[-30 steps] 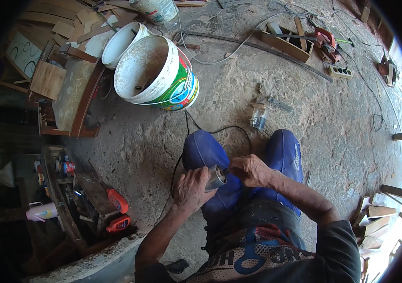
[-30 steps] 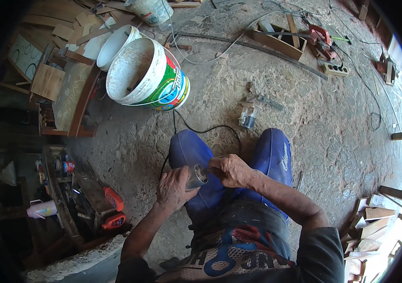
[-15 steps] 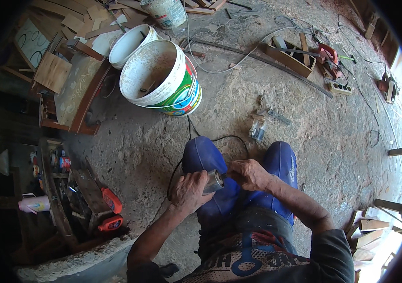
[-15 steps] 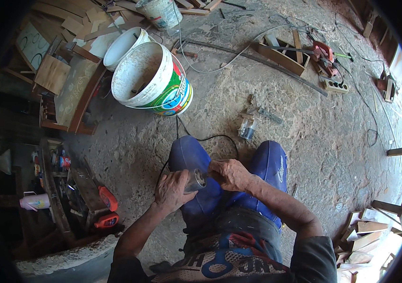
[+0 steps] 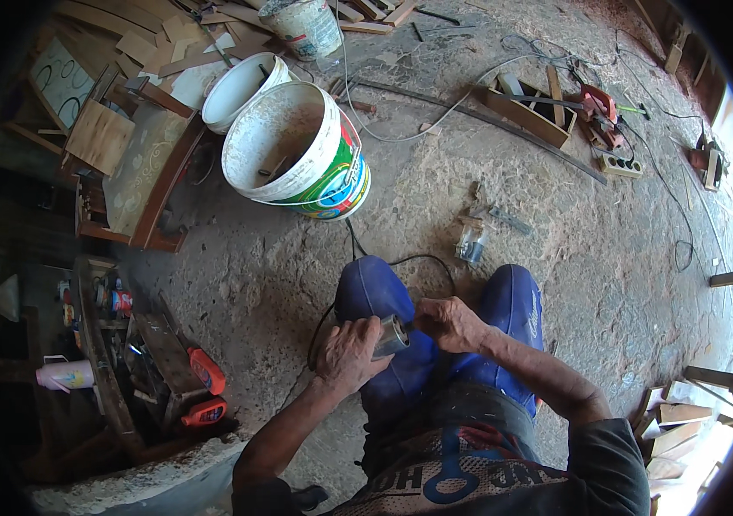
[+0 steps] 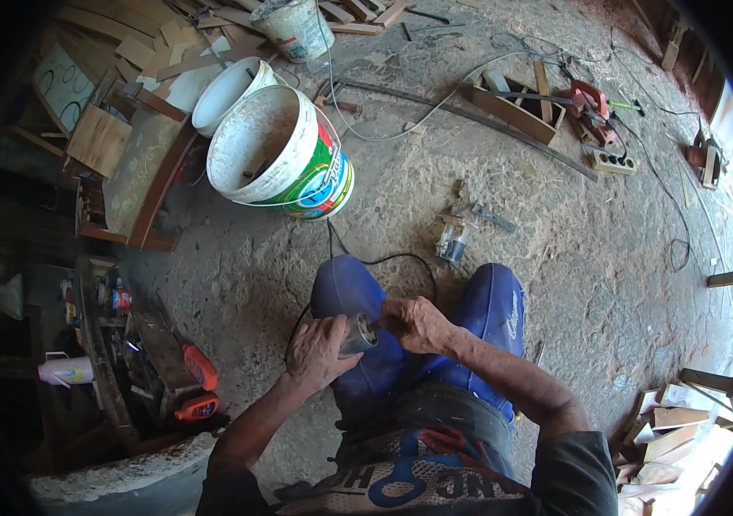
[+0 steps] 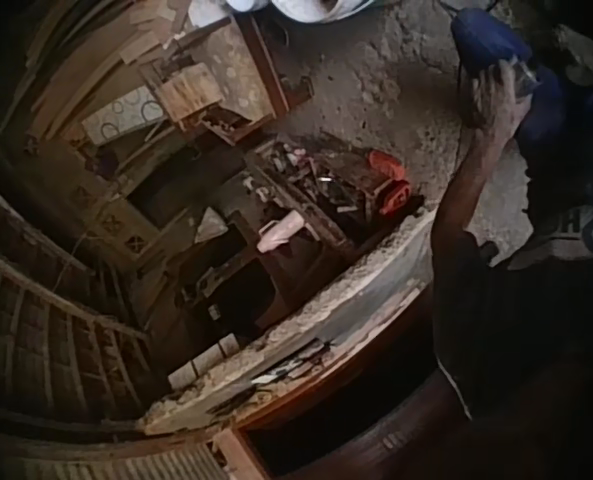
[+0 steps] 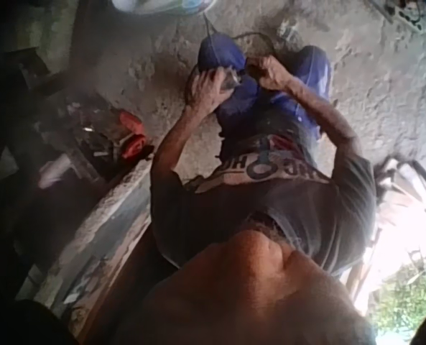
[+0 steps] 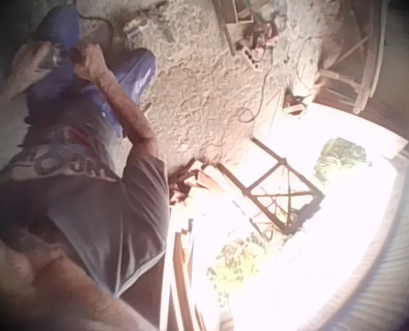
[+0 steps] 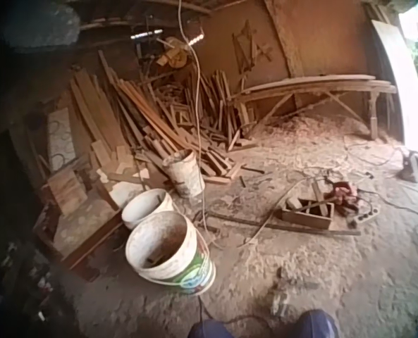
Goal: The person uses a chisel and mallet on a piece of wood, then attaches a baseplate to a handheld router with a screwdriver before using the tool on a wooden board.
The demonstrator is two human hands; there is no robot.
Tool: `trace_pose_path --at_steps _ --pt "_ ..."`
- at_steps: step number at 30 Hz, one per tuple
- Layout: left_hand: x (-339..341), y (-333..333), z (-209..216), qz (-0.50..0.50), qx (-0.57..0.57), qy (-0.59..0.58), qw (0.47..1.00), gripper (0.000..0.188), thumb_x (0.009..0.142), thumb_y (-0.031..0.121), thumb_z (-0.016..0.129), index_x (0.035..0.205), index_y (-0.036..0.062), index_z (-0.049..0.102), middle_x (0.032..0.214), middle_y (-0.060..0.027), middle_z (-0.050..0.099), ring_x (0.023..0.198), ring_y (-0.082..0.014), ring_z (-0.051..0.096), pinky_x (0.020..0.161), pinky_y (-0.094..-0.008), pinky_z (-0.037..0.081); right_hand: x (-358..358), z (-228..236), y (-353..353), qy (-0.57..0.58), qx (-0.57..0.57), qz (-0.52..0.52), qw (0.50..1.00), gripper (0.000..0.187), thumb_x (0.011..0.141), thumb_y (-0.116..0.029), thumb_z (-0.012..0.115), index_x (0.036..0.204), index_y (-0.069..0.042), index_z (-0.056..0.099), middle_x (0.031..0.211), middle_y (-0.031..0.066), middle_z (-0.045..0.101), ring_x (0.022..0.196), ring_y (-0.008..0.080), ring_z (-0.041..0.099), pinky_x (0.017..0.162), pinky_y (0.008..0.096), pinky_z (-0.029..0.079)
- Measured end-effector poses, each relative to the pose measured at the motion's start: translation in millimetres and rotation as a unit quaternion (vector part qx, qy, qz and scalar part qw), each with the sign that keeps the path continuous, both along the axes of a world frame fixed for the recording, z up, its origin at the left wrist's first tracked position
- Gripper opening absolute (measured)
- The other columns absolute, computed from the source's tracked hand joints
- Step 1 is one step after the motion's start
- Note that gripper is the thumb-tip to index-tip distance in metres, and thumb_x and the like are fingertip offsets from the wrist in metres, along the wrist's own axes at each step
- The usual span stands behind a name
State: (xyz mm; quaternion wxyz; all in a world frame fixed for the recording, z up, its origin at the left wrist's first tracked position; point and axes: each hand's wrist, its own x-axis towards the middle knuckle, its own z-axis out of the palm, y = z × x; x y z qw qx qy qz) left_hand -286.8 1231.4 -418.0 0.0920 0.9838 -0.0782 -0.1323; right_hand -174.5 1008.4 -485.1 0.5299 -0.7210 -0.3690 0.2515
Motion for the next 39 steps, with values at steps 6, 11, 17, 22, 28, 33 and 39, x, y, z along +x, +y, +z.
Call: trace_pose_path --at_steps 6,11,17,22,28,33,39 --pt "-1 -2 -1 -0.001 0.004 -0.02 1.0 0.069 0.081 0.039 0.079 0.131 0.0052 0.045 0.114 -0.0115 0.062 0.101 -0.031 0.062 0.088 -0.0469 0.047 -6 -1 0 0.049 -0.014 -0.024 0.998 0.004 0.093 -0.009 0.06 0.094 -0.006 0.059 0.079 0.0122 0.064 0.079 0.0355 0.067 0.071 0.0428 0.052" --pt "-1 2 0 -0.006 -0.011 -0.013 1.0 0.066 0.082 0.039 0.078 0.129 0.006 0.046 0.114 -0.0117 0.062 0.102 -0.0303 0.062 0.089 -0.0464 0.047 13 2 -12 -0.188 -0.021 0.09 0.978 0.021 0.085 -0.009 0.066 0.103 -0.008 0.057 0.091 0.0116 0.061 0.089 0.0336 0.065 0.078 0.0441 0.053" --pt "-1 1 -2 0.004 -0.016 0.012 1.0 0.076 0.078 0.04 0.082 0.135 0.004 0.046 0.117 -0.0126 0.062 0.106 -0.0303 0.061 0.09 -0.0465 0.045 21 0 -9 -0.273 0.007 0.138 0.952 0.028 0.08 -0.006 0.067 0.105 -0.008 0.056 0.093 0.0111 0.058 0.089 0.0327 0.063 0.079 0.043 0.053" --pt "-6 0 -5 0.008 -0.002 0.004 1.0 0.076 0.079 0.04 0.081 0.135 0.0042 0.045 0.118 -0.0122 0.062 0.106 -0.0304 0.061 0.09 -0.0476 0.046 13 -8 -3 -0.201 0.008 0.107 0.974 0.018 0.083 -0.006 0.066 0.099 -0.006 0.057 0.085 0.0122 0.059 0.084 0.0337 0.064 0.075 0.0434 0.052" --pt "-10 6 -12 0.01 -0.015 -0.045 0.999 0.071 0.079 0.039 0.081 0.132 0.0048 0.046 0.114 -0.012 0.062 0.104 -0.0315 0.062 0.089 -0.0482 0.047 13 -1 4 -0.099 -0.009 0.098 0.99 0.012 0.091 -0.008 0.063 0.101 -0.005 0.058 0.086 0.0154 0.062 0.085 0.0375 0.066 0.073 0.0469 0.052" --pt "-7 7 -8 0.017 -0.024 -0.025 0.999 0.078 0.078 0.039 0.083 0.136 0.0048 0.043 0.117 -0.015 0.062 0.111 -0.0322 0.062 0.093 -0.0515 0.046 20 9 -3 -0.148 -0.017 0.121 0.981 0.015 0.092 -0.009 0.062 0.106 -0.007 0.06 0.089 0.0155 0.063 0.087 0.0379 0.066 0.073 0.047 0.053" --pt "-9 3 -6 0.002 -0.032 -0.064 0.997 0.068 0.079 0.038 0.081 0.128 0.0056 0.048 0.112 -0.0102 0.062 0.101 -0.0309 0.062 0.086 -0.0486 0.048 21 10 -10 -0.17 -0.001 0.106 0.98 0.02 0.088 -0.008 0.065 0.107 -0.008 0.06 0.092 0.013 0.063 0.09 0.0365 0.065 0.076 0.0461 0.053"
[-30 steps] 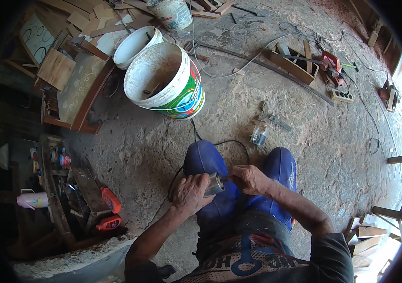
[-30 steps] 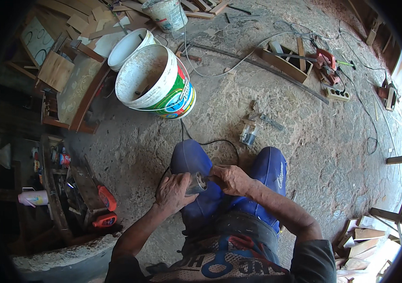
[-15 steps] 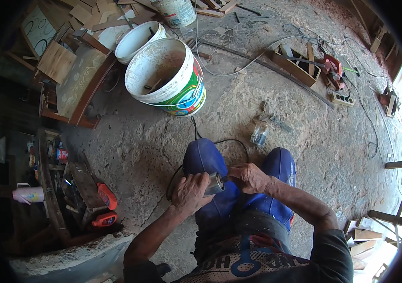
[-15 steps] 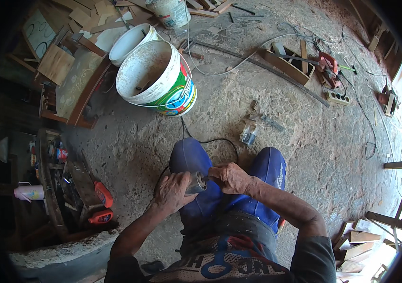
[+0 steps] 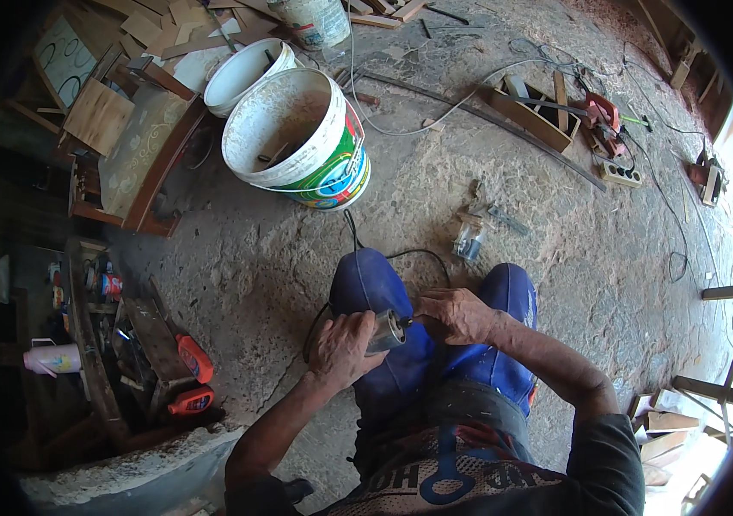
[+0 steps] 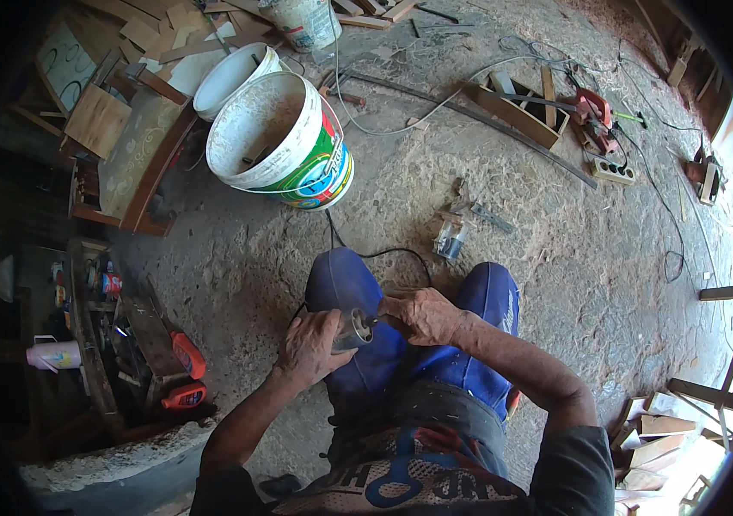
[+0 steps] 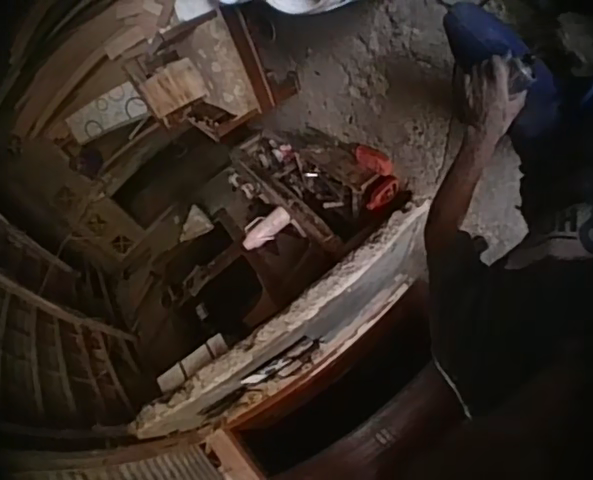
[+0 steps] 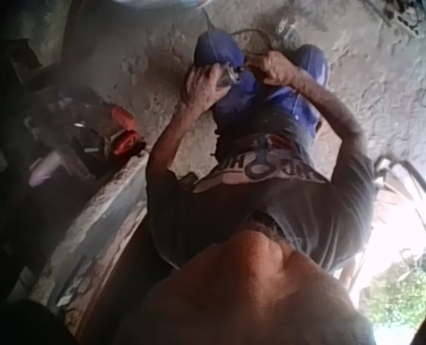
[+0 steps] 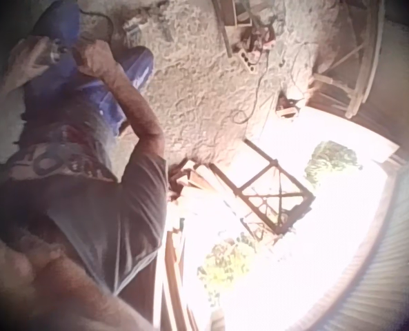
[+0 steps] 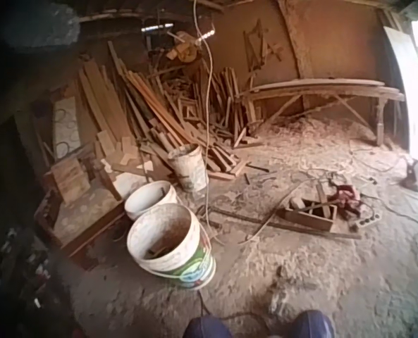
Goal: The person uses a chisel and mallet on a piece of wood, then attaches a baseplate to a handheld router with a screwdriver before using the tool on a wooden board.
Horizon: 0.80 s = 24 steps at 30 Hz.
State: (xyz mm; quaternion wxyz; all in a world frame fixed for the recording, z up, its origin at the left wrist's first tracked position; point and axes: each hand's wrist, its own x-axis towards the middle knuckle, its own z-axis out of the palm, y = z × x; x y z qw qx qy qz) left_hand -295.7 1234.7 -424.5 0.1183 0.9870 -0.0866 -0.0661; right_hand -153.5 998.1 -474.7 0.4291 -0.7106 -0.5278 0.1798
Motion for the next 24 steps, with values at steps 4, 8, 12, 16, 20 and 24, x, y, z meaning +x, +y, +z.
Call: trace_pose_path --at_steps 4,8,12,16,20,24 --pt "-1 1 0 -0.007 -0.003 0.003 1.0 0.068 0.079 0.038 0.081 0.128 0.0059 0.048 0.112 -0.0102 0.062 0.101 -0.0305 0.062 0.086 -0.0483 0.048 1 -1 0 -0.005 0.0 0.029 1.0 0.026 0.082 -0.007 0.066 0.107 -0.008 0.059 0.092 0.0122 0.061 0.092 0.0353 0.063 0.078 0.0451 0.052" --pt "-1 1 1 -0.005 -0.002 0.01 1.0 0.067 0.08 0.037 0.081 0.128 0.0061 0.048 0.112 -0.01 0.062 0.1 -0.0302 0.062 0.086 -0.0481 0.048 -2 -11 2 -0.008 -0.003 0.035 0.999 0.027 0.08 -0.006 0.067 0.106 -0.007 0.059 0.092 0.0125 0.06 0.091 0.0347 0.063 0.079 0.0449 0.052" --pt "0 1 1 -0.003 0.004 0.028 1.0 0.067 0.08 0.038 0.081 0.128 0.006 0.047 0.113 -0.0107 0.062 0.101 -0.0303 0.062 0.088 -0.0479 0.048 -7 -15 4 0.01 0.027 0.023 0.999 0.024 0.081 -0.006 0.067 0.104 -0.006 0.059 0.091 0.013 0.06 0.089 0.0343 0.063 0.076 0.0441 0.052" --pt "2 1 0 -0.001 0.01 0.042 0.999 0.07 0.08 0.038 0.081 0.13 0.0056 0.045 0.114 -0.0115 0.062 0.102 -0.0306 0.062 0.088 -0.0477 0.049 -17 -17 8 -0.015 0.049 -0.035 0.998 0.018 0.083 -0.005 0.066 0.1 -0.005 0.06 0.087 0.0123 0.061 0.085 0.0338 0.065 0.073 0.0426 0.053" --pt "0 1 -2 0.005 0.016 0.032 0.999 0.072 0.079 0.037 0.082 0.132 0.0049 0.044 0.114 -0.0117 0.061 0.103 -0.031 0.062 0.088 -0.0477 0.049 -26 -17 12 0.001 0.049 -0.078 0.996 0.013 0.083 -0.004 0.066 0.094 -0.005 0.059 0.082 0.0117 0.062 0.082 0.0334 0.066 0.072 0.0414 0.054" --pt "-1 2 -2 0.008 0.014 0.047 0.999 0.074 0.078 0.037 0.082 0.133 0.0045 0.044 0.116 -0.0125 0.062 0.105 -0.0317 0.061 0.089 -0.0488 0.048 -27 -13 15 0.038 -0.01 -0.083 0.996 0.01 0.084 -0.004 0.066 0.09 -0.005 0.058 0.08 0.0121 0.061 0.082 0.0337 0.066 0.071 0.0407 0.055"
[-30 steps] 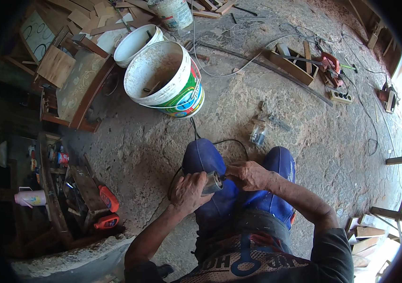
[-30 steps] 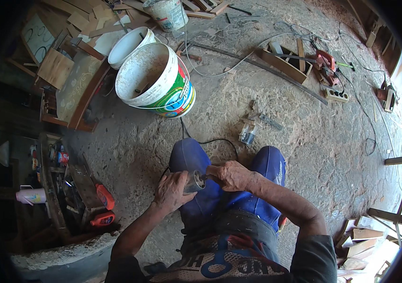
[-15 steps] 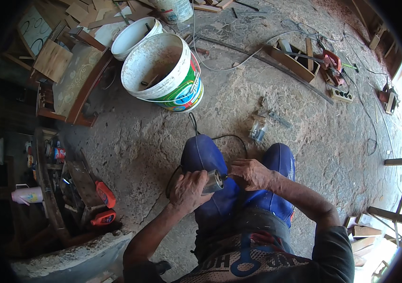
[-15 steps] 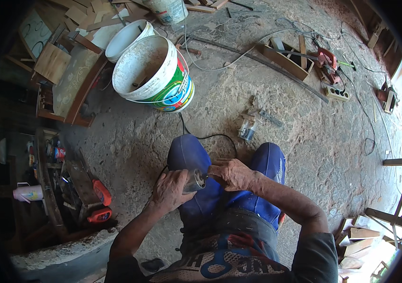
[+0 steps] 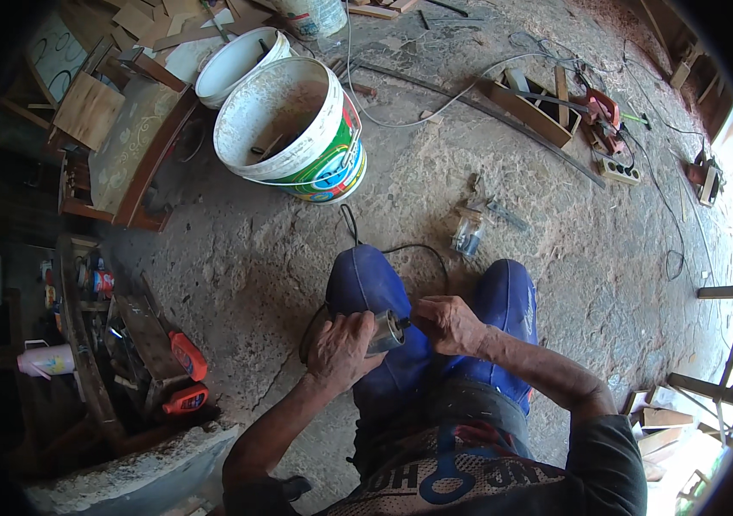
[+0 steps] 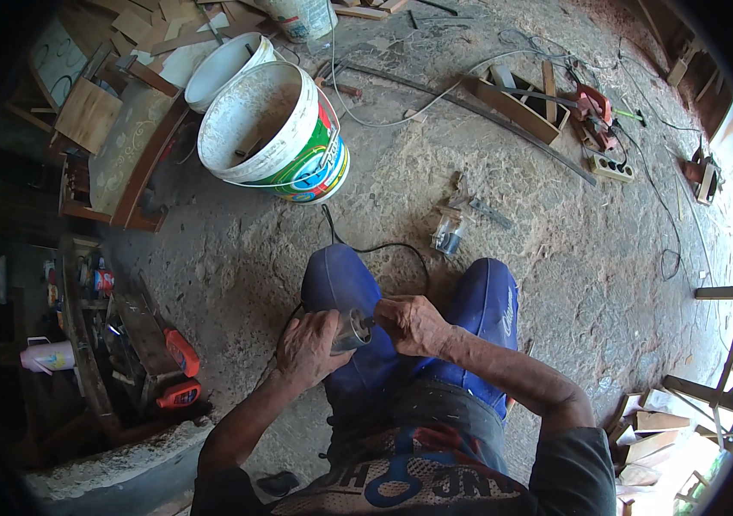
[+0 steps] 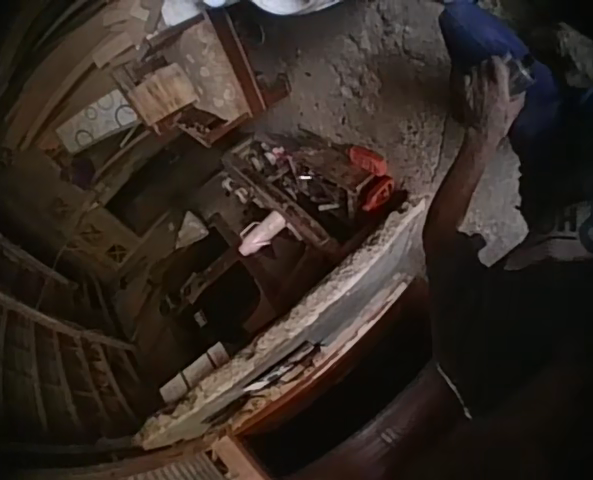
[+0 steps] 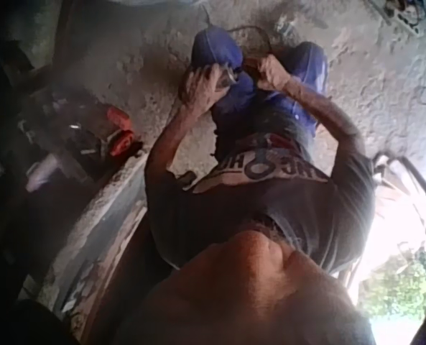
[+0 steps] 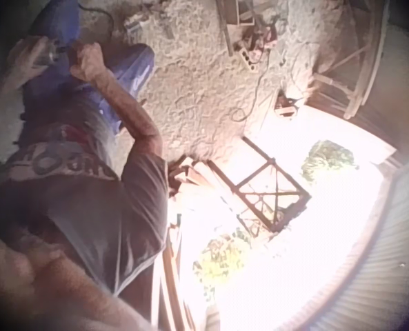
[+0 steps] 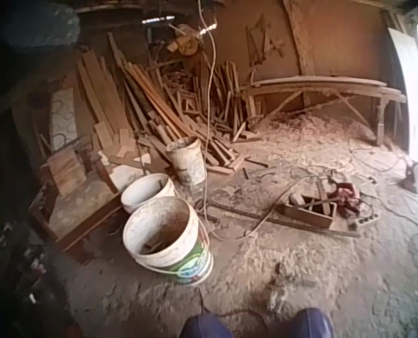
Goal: The person uses a chisel and mallet on a piece of wood, then attaches a baseplate to a handheld router with a screwdriver before using the tool on a wooden board.
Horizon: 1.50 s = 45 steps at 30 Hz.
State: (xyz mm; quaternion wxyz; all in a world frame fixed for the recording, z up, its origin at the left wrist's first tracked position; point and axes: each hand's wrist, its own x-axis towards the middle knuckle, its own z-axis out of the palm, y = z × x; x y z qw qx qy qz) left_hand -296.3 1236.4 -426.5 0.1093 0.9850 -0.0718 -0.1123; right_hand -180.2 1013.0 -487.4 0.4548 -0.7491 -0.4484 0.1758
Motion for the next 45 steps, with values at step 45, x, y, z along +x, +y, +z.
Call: trace_pose_path --at_steps 45 --pt "29 23 -18 0.087 -0.155 0.05 0.983 0.062 0.081 0.041 0.079 0.119 0.0028 0.049 0.115 -0.0219 0.065 0.107 -0.0412 0.065 0.091 -0.0491 0.051 16 -32 31 0.445 0.157 -0.146 0.869 0.013 0.096 -0.019 0.072 0.098 -0.006 0.07 0.082 -0.0002 0.07 0.073 0.0072 0.063 0.066 0.0254 0.052"
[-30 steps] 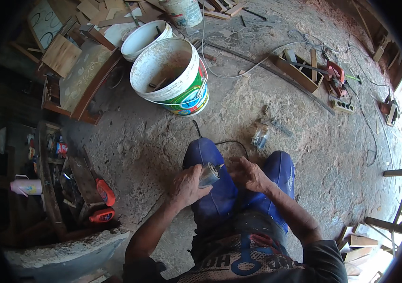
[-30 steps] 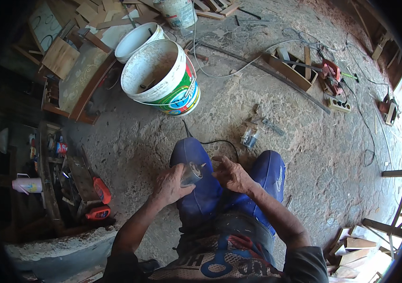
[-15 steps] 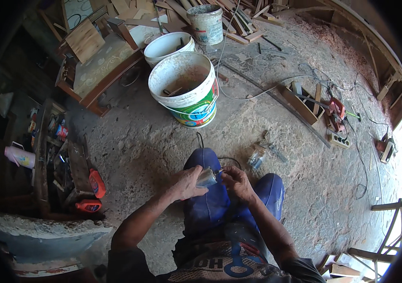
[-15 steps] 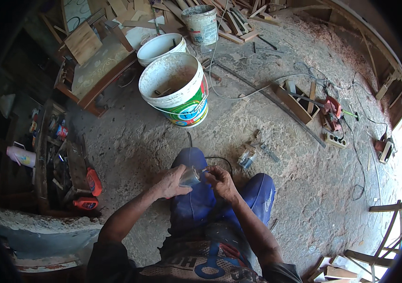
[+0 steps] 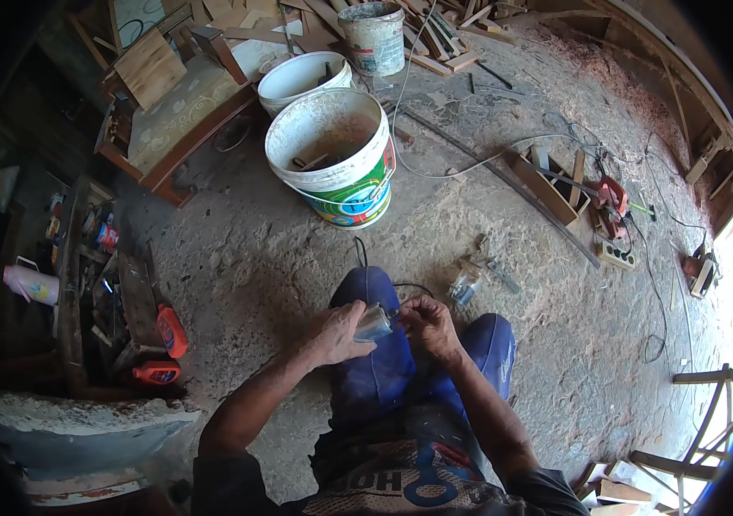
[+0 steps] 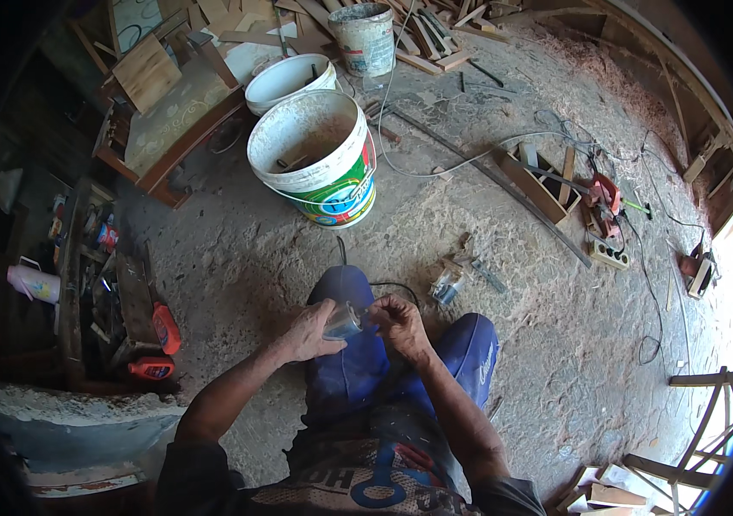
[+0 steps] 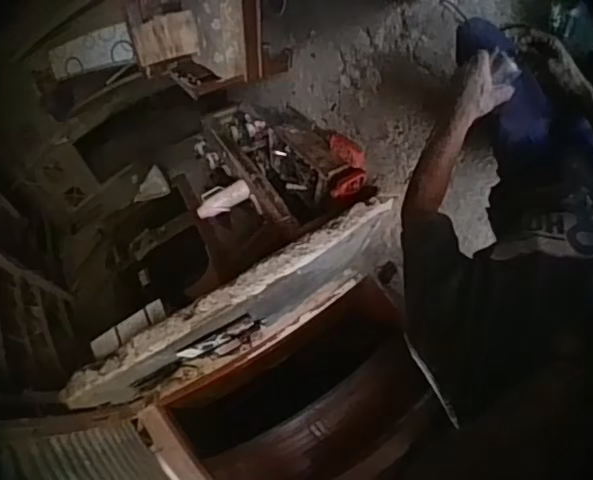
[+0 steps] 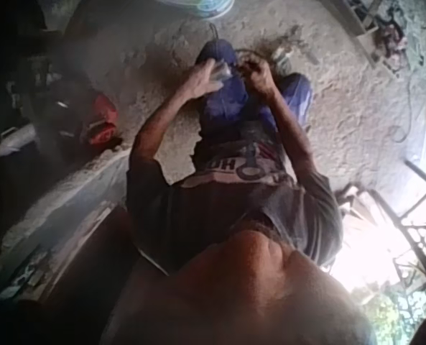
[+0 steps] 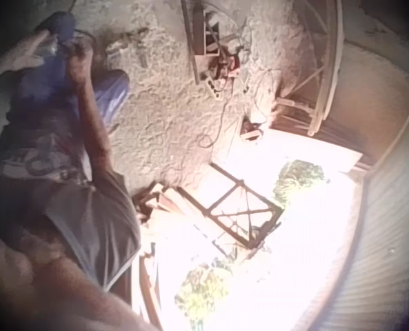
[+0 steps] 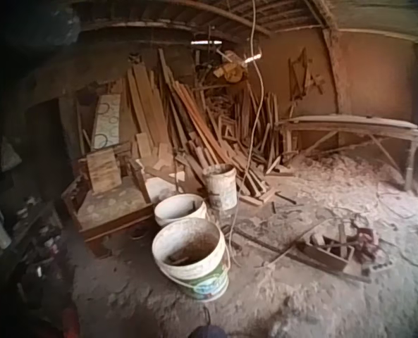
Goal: The person uses a chisel and mallet on a piece of wood, then attaches a baseplate to a handheld router with a screwdriver before using the tool on a wooden board.
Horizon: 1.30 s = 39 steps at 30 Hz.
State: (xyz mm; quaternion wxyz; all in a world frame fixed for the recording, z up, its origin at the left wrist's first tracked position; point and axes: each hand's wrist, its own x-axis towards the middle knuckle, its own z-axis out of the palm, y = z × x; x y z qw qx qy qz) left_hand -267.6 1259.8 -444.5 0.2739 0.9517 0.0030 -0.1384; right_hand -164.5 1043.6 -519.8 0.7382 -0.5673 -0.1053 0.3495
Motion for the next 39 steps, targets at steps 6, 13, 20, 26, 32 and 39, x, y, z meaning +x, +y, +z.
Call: trace_pose_path --at_steps 6,13,20,26,32,39 --pt "3 -3 12 -0.004 0.013 0.018 1.0 0.062 0.08 0.041 0.079 0.118 0.0033 0.049 0.114 -0.0216 0.065 0.105 -0.0411 0.066 0.09 -0.049 0.051 -15 -11 7 -0.019 0.003 -0.077 0.997 0.009 0.096 -0.015 0.072 0.098 -0.006 0.07 0.083 0.001 0.072 0.074 0.0078 0.064 0.067 0.026 0.052" --pt "-2 -1 -7 -0.009 -0.005 -0.038 0.999 0.059 0.077 0.037 0.082 0.114 0.0042 0.05 0.108 -0.0191 0.067 0.101 -0.04 0.066 0.088 -0.0487 0.051 -4 3 0 -0.002 -0.021 -0.005 1.0 0.007 0.097 -0.012 0.068 0.099 -0.005 0.07 0.086 0.0014 0.071 0.078 0.009 0.065 0.071 0.027 0.054" --pt "-8 -4 15 -0.021 -0.022 -0.016 0.999 0.072 0.072 0.028 0.085 0.128 0.0033 0.048 0.11 -0.0198 0.064 0.103 -0.0379 0.065 0.089 -0.0464 0.051 1 39 -16 -0.15 -0.053 0.116 0.98 0.017 0.097 -0.006 0.067 0.113 -0.003 0.067 0.094 0.0017 0.07 0.09 0.0076 0.064 0.08 0.0241 0.052" --pt "-11 -9 38 0.023 -0.079 -0.087 0.993 0.09 0.068 0.022 0.087 0.145 0.0073 0.043 0.115 -0.0211 0.064 0.107 -0.037 0.066 0.094 -0.0453 0.052 -15 62 -8 -0.098 0.077 0.069 0.99 0.026 0.096 -0.002 0.067 0.122 -0.004 0.062 0.106 0.0051 0.071 0.095 0.0109 0.066 0.085 0.0272 0.053" --pt "-19 -11 45 -0.022 -0.083 -0.059 0.995 0.083 0.073 0.025 0.082 0.146 0.0156 0.043 0.108 -0.0137 0.064 0.097 -0.0336 0.066 0.086 -0.0465 0.053 -5 100 -25 -0.433 -0.084 0.145 0.886 0.022 0.091 -0.004 0.066 0.113 -0.006 0.061 0.101 0.0104 0.068 0.089 0.0272 0.071 0.077 0.0366 0.058" --pt "-19 -21 19 -0.127 0.024 -0.105 0.986 0.07 0.075 0.035 0.083 0.137 0.019 0.053 0.105 -0.0079 0.06 0.096 -0.0304 0.065 0.083 -0.0465 0.053 -7 84 -41 -0.557 -0.198 0.305 0.747 0.029 0.075 -0.009 0.07 0.101 -0.005 0.058 0.087 0.0097 0.061 0.083 0.0306 0.068 0.07 0.0415 0.058"
